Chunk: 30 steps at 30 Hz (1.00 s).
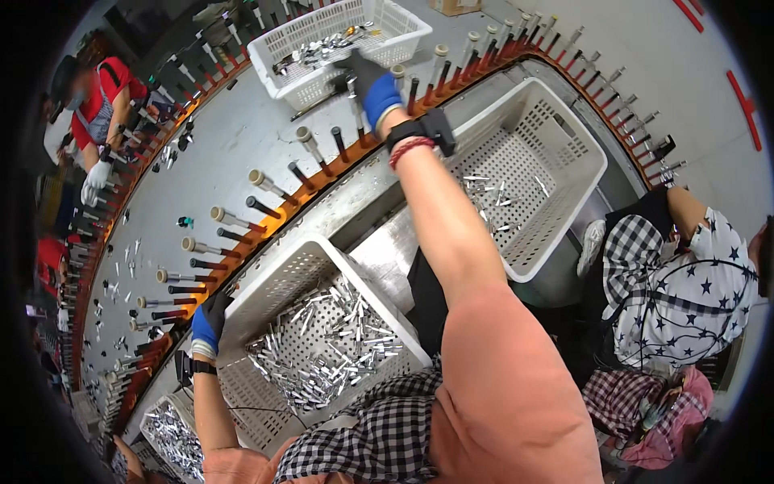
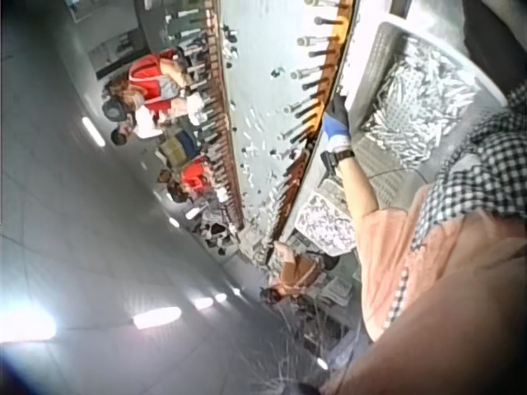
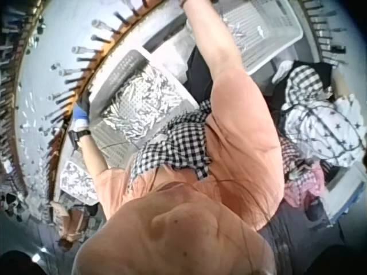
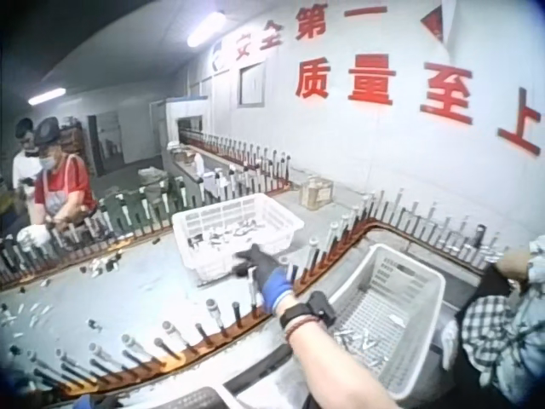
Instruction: Assemble small metal components onto pegs on a rotating production line carousel.
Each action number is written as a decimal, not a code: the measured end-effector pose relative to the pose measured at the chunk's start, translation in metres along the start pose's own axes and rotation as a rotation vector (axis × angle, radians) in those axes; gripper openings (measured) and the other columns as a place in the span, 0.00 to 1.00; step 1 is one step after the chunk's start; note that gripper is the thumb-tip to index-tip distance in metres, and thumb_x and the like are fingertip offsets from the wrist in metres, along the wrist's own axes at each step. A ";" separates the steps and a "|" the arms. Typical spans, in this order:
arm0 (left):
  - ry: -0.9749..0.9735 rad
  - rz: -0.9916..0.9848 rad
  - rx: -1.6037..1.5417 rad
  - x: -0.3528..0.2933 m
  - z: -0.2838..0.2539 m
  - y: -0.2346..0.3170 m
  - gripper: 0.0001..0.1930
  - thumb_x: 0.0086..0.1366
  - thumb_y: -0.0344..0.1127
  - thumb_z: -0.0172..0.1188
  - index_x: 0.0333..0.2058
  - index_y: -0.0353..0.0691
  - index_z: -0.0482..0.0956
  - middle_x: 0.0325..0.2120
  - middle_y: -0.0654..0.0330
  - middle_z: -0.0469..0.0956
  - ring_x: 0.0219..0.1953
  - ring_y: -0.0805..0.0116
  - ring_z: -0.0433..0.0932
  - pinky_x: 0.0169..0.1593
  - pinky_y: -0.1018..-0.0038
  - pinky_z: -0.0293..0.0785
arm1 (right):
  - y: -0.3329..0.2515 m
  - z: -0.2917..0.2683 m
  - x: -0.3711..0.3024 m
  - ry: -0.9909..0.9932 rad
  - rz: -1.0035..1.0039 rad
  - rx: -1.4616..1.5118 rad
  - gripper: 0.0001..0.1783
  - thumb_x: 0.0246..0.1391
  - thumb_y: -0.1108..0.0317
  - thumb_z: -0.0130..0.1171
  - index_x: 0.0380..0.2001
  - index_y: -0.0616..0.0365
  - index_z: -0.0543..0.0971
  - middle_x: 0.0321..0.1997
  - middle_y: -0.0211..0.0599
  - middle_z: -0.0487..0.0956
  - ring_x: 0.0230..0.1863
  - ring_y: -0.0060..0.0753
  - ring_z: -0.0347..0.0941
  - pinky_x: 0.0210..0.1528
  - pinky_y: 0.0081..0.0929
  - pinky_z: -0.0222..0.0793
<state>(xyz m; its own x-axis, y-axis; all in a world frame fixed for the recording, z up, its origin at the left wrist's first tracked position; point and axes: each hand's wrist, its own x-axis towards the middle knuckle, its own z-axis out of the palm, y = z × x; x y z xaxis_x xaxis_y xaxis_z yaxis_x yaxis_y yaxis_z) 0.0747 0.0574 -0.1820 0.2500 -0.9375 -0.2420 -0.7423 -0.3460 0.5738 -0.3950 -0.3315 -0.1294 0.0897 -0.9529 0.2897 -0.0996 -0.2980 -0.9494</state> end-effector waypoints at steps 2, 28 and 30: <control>0.037 -0.163 0.001 -0.045 -0.011 -0.041 0.25 0.76 0.52 0.55 0.42 0.34 0.90 0.37 0.46 0.89 0.42 0.52 0.88 0.50 0.63 0.79 | -0.067 0.104 -0.056 -0.099 0.127 -0.306 0.32 0.75 0.39 0.49 0.35 0.52 0.91 0.22 0.38 0.85 0.27 0.28 0.78 0.38 0.32 0.76; 0.240 -0.146 0.282 -0.033 -0.009 -0.021 0.25 0.73 0.57 0.53 0.44 0.42 0.89 0.40 0.41 0.87 0.46 0.40 0.86 0.50 0.55 0.79 | -0.190 0.176 -0.232 -1.052 -0.017 -1.145 0.24 0.68 0.47 0.60 0.54 0.53 0.86 0.41 0.44 0.89 0.38 0.41 0.85 0.45 0.34 0.79; 0.262 -0.103 0.307 -0.031 -0.009 -0.026 0.25 0.73 0.57 0.53 0.43 0.43 0.89 0.41 0.42 0.87 0.46 0.41 0.86 0.51 0.55 0.79 | -0.198 0.178 -0.235 -1.028 -0.022 -1.143 0.25 0.69 0.46 0.60 0.55 0.54 0.86 0.42 0.43 0.89 0.40 0.41 0.85 0.46 0.34 0.79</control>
<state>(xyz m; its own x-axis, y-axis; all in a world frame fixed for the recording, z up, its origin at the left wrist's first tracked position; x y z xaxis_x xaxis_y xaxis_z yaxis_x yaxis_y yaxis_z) 0.0919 0.0955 -0.1818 0.4524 -0.8900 -0.0561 -0.8464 -0.4483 0.2873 -0.2198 -0.0388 -0.0307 0.6770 -0.6417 -0.3605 -0.7291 -0.6518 -0.2088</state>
